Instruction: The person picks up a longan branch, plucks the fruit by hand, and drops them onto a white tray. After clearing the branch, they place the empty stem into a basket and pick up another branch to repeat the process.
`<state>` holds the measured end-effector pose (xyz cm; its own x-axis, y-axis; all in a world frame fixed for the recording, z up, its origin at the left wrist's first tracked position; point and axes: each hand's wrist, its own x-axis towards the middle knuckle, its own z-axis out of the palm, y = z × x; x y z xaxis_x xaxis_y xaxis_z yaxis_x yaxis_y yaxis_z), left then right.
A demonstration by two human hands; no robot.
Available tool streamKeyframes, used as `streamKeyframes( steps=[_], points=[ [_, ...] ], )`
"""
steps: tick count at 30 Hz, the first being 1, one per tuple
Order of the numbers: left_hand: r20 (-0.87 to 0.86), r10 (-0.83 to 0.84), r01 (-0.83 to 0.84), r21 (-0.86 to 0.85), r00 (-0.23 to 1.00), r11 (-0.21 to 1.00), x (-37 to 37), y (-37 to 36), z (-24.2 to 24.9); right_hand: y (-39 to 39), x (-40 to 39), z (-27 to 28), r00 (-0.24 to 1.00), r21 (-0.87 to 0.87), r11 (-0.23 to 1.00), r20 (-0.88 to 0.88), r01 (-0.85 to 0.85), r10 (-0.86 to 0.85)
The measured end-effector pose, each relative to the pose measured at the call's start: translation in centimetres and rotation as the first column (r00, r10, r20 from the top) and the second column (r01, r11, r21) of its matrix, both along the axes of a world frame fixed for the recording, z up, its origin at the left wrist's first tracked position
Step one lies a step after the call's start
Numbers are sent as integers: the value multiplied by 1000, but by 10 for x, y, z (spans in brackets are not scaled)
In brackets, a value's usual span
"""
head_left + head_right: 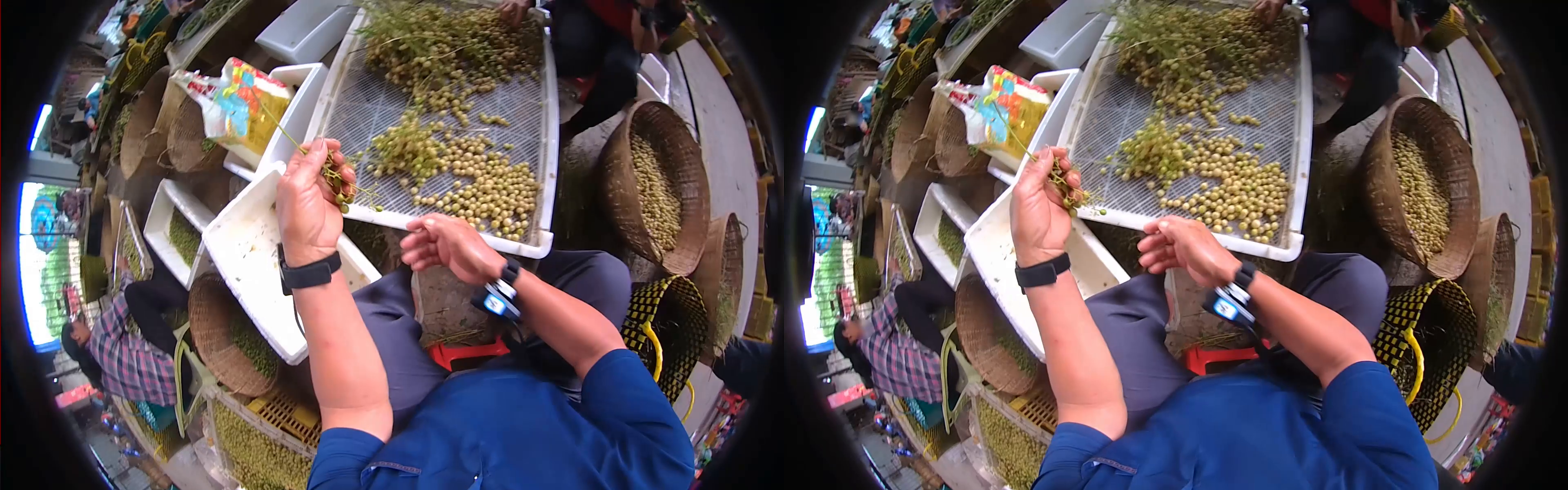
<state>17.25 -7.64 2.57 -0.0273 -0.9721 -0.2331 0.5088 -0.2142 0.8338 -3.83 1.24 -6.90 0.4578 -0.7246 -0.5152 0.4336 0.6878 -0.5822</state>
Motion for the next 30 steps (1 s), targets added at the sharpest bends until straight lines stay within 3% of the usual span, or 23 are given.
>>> streamKeyframes(
  steps=[4, 8, 12, 14, 15, 19, 24, 26, 30],
  points=[
    [-222, -150, 164, 47, 963, 985, -44, 4, -14, 14, -55, 47, 955, -240, 970, -284, 18, -88],
    [-283, -170, 204, 95, 944, 974, -89, 21, -27, 8, -82, 61, 930, -385, 922, -351, -40, -106],
    [-280, -154, 191, 109, 948, 975, -121, 31, -41, 3, -81, 60, 949, -269, 962, -293, 36, -118],
    [-198, -138, 152, 53, 970, 987, -137, 35, -43, 3, -80, 55, 976, -155, 979, -150, 134, -157],
    [-182, -197, 216, 90, 963, 972, -142, 39, -34, 3, -79, 52, 970, -129, 975, -139, 181, -198],
    [-45, -183, 185, 45, 982, 982, -169, 50, -37, 3, -87, 37, 968, -112, 964, -34, 242, -247],
    [-25, -162, 163, 14, 986, 987, -174, 54, -31, 3, -89, 35, 966, -57, 964, -12, 258, -259],
    [121, -103, 112, -64, 987, 992, -175, 54, -36, 3, -88, 31, 953, -24, 955, 72, 296, -293],
    [133, -100, 112, -91, 986, 989, -174, 52, -40, 2, -91, 36, 943, 35, 951, 128, 307, -308]
  ],
)
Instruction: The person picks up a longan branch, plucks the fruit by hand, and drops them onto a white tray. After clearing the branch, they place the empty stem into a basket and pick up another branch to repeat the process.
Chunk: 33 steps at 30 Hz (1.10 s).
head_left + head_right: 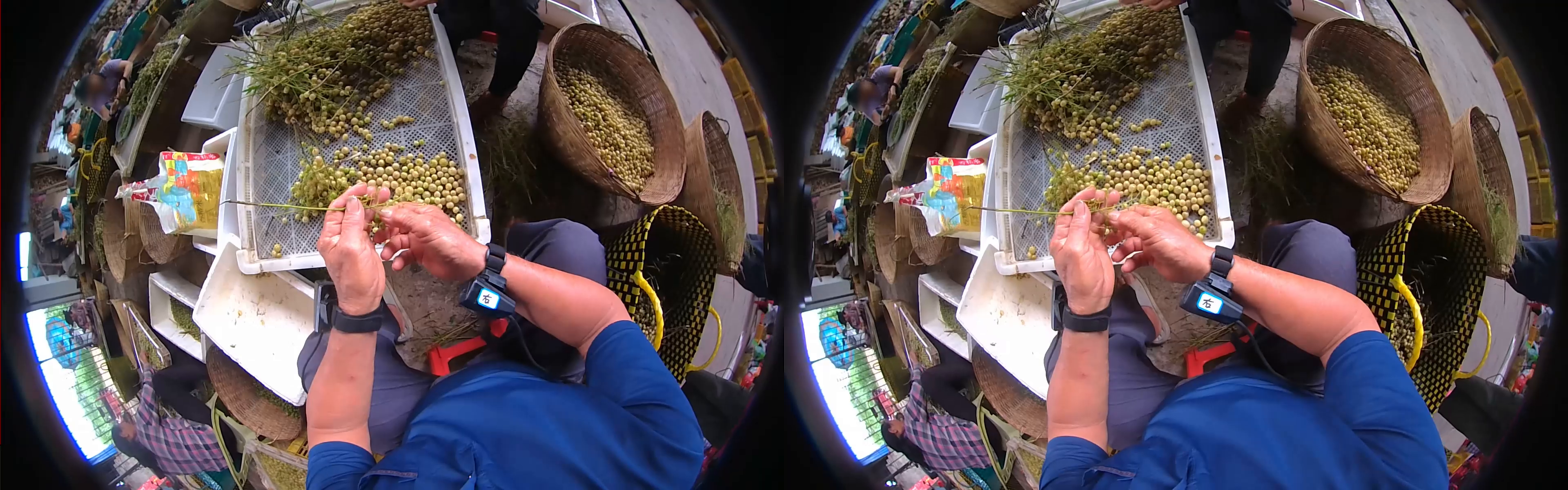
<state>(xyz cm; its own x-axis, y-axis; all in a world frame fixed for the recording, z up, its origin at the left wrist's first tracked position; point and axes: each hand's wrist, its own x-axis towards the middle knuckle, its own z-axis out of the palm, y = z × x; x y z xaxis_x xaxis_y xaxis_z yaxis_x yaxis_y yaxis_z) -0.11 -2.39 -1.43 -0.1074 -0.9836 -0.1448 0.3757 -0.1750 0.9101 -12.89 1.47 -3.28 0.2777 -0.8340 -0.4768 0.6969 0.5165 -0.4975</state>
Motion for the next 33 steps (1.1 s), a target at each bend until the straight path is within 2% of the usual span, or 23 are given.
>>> streamKeyframes(
  steps=[3, 6, 9, 16, 20, 23, 25, 26, 28, 30, 32, 33],
  points=[
    [-105, -66, 77, 101, 992, 992, 0, 3, 6, 0, 2, -2, 999, -21, 999, 23, -27, 27],
    [-154, -107, 128, 134, 982, 983, 4, 2, 10, -4, 3, -12, 990, -93, 994, 128, -49, 61],
    [-198, -103, 125, 101, 975, 987, 4, 2, 17, -5, 2, -10, 982, -64, 998, 186, -10, 22],
    [-184, 23, -3, 106, 983, 994, 4, -2, 0, -8, 1, -10, 976, 37, 988, 154, 151, -155],
    [-171, 43, -24, 115, 984, 993, 5, -2, -8, -8, 2, -12, 974, 25, 987, 157, 160, -162],
    [-167, 57, -37, 124, 984, 992, 2, -1, -8, -8, 2, -12, 973, 36, 978, 99, 205, -207],
    [-175, 75, -52, 131, 982, 990, 1, -1, -7, -9, 2, -11, 980, 33, 980, -45, 195, -194],
    [-167, 81, -61, 119, 983, 991, 1, -2, -6, -8, 1, -12, 979, 33, 980, -46, 198, -196],
    [-162, 85, -69, 105, 983, 992, 6, -7, -2, -7, 0, -15, 960, 17, 980, -201, 200, -192],
    [-148, 84, -76, 61, 985, 995, 17, -15, 2, -5, -8, -21, 972, 21, 984, -162, 176, -171],
    [-155, 98, -89, 66, 983, 994, 24, -19, 0, -3, -11, -19, 986, 51, 989, 84, 138, -142],
    [-197, 80, -63, 88, 977, 994, 27, -21, -1, -4, -13, -17, 982, 23, 992, 144, 122, -124]
  ],
)
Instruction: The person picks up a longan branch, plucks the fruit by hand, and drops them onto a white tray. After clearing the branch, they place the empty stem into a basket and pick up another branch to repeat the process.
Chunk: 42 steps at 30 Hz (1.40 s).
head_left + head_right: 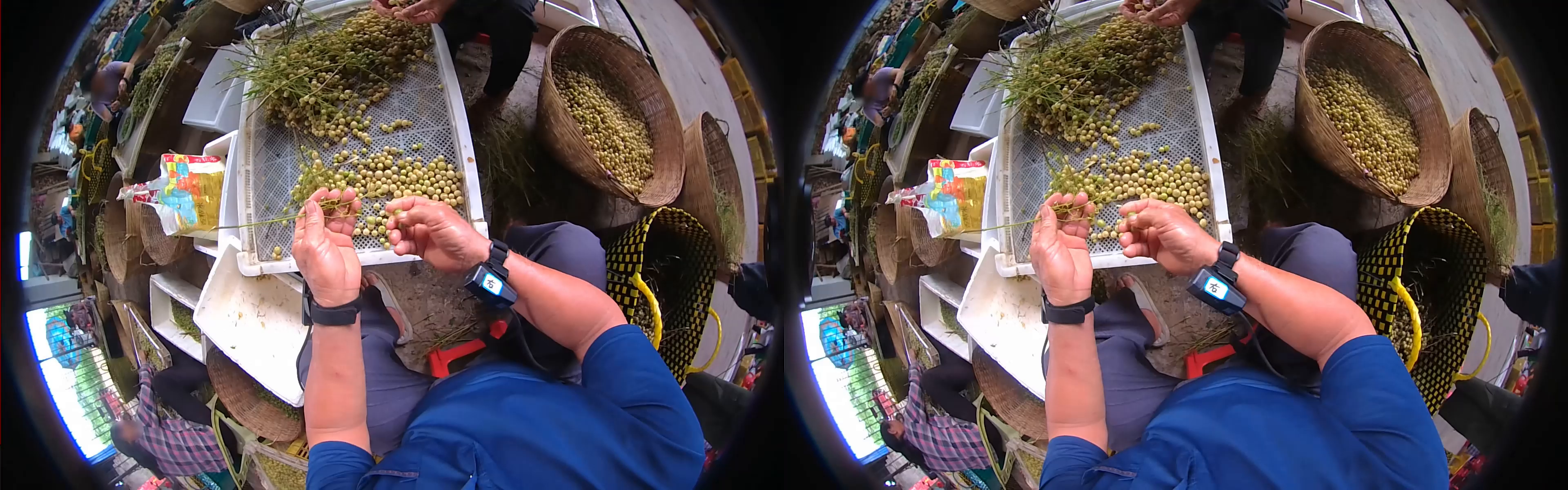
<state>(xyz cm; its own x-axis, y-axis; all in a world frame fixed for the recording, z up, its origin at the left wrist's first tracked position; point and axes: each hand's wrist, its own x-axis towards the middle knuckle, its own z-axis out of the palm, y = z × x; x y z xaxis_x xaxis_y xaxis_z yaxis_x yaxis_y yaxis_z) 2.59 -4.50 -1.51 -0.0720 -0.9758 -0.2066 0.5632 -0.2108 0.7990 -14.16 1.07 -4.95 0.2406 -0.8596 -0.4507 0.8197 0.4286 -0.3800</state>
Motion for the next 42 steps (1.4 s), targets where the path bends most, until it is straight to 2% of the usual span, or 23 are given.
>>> streamKeyframes(
  steps=[3, 5, 8, 15, 17, 21, 25, 27, 29, 32, 38, 42],
  points=[
    [-59, -25, 27, 39, 998, 999, 7, -4, -4, 0, -2, 10, 999, -16, 1000, 46, -25, 25],
    [-90, -80, 83, 36, 993, 996, 9, -4, -4, 1, -1, 12, 998, -12, 998, 14, -55, 55],
    [-85, -50, 58, 96, 995, 994, -2, 1, -1, 3, 7, 14, 983, -51, 989, -121, -142, 135],
    [-126, -136, 150, 109, 983, 983, -6, 5, -1, 0, 11, 8, 978, -8, 981, -87, -193, 192],
    [-59, -88, 94, 102, 994, 990, -11, 8, -1, 0, 13, 2, 981, 1, 988, -121, -152, 151],
    [-12, -95, 96, 57, 995, 994, -14, 10, -1, -1, 12, -3, 986, -14, 992, -116, -124, 122],
    [-79, -84, 89, 66, 993, 994, -8, 5, -3, 1, 11, -7, 996, -18, 999, -83, -32, 30],
    [-95, -7, 14, 77, 995, 997, 2, -3, -3, 2, 7, -5, 997, -27, 1000, -77, 6, -8],
    [-103, -6, 15, 83, 995, 996, 12, -7, -4, 3, 2, 1, 998, -24, 998, -38, 53, -54],
    [-195, -85, 110, 120, 977, 987, 17, -6, -4, 1, -3, 10, 998, 3, 999, -49, 40, -39],
    [-218, -153, 186, 138, 964, 973, 14, -3, -5, -2, -6, 11, 1000, 22, 1000, -10, 7, -7],
    [-201, -189, 219, 138, 961, 966, 11, -1, -6, -2, -6, 11, 994, -33, 999, -111, -12, 9]
  ],
)
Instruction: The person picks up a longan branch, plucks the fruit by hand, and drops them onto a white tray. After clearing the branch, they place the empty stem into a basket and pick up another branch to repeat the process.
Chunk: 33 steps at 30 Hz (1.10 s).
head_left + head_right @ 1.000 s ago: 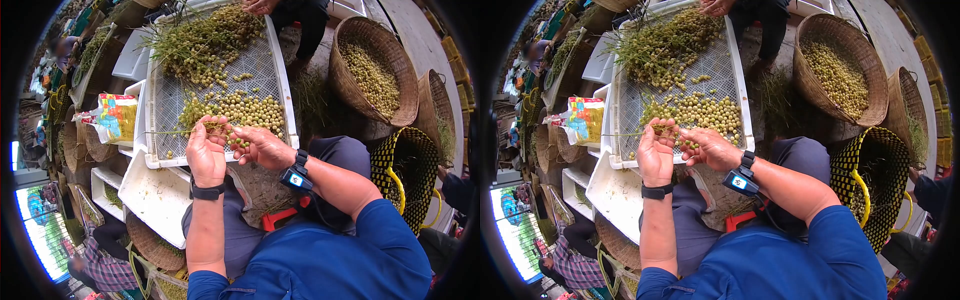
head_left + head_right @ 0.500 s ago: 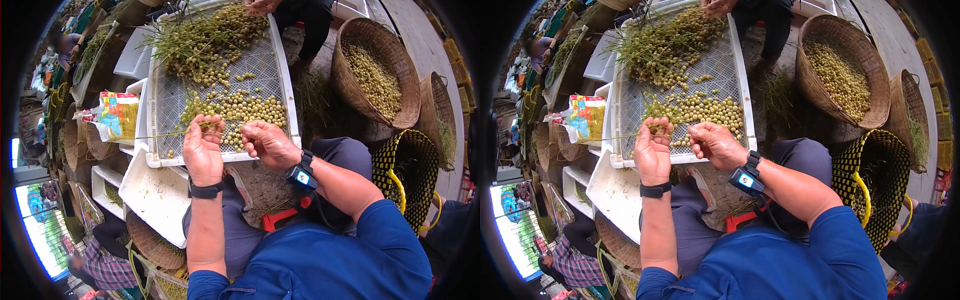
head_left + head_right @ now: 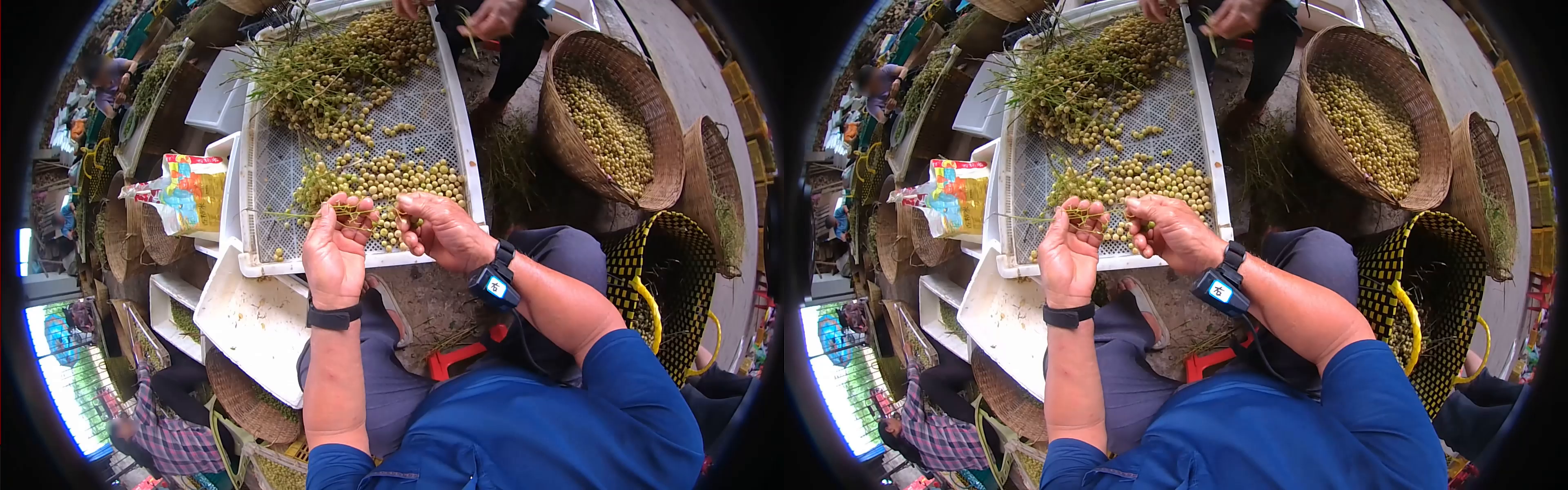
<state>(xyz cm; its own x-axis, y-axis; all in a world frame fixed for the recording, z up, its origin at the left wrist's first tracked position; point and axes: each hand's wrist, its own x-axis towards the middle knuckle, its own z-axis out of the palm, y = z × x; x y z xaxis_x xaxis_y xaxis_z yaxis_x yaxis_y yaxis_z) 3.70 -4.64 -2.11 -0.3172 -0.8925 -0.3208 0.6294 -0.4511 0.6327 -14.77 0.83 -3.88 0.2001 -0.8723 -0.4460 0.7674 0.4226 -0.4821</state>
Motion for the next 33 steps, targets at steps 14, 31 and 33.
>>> streamKeyframes(
  steps=[14, 31, 33],
  points=[
    [160, 154, -133, -135, 975, 982, -2, -1, 11, 5, 0, 5, 987, -56, 994, 127, -94, 100],
    [675, 1, 230, -253, 738, 940, -23, 17, 33, 4, -6, -7, 938, 91, 990, 319, 112, -135],
    [698, -33, 398, -368, 715, 840, -35, 26, 35, 6, -5, -13, 937, 75, 990, 320, 122, -140]
  ],
)
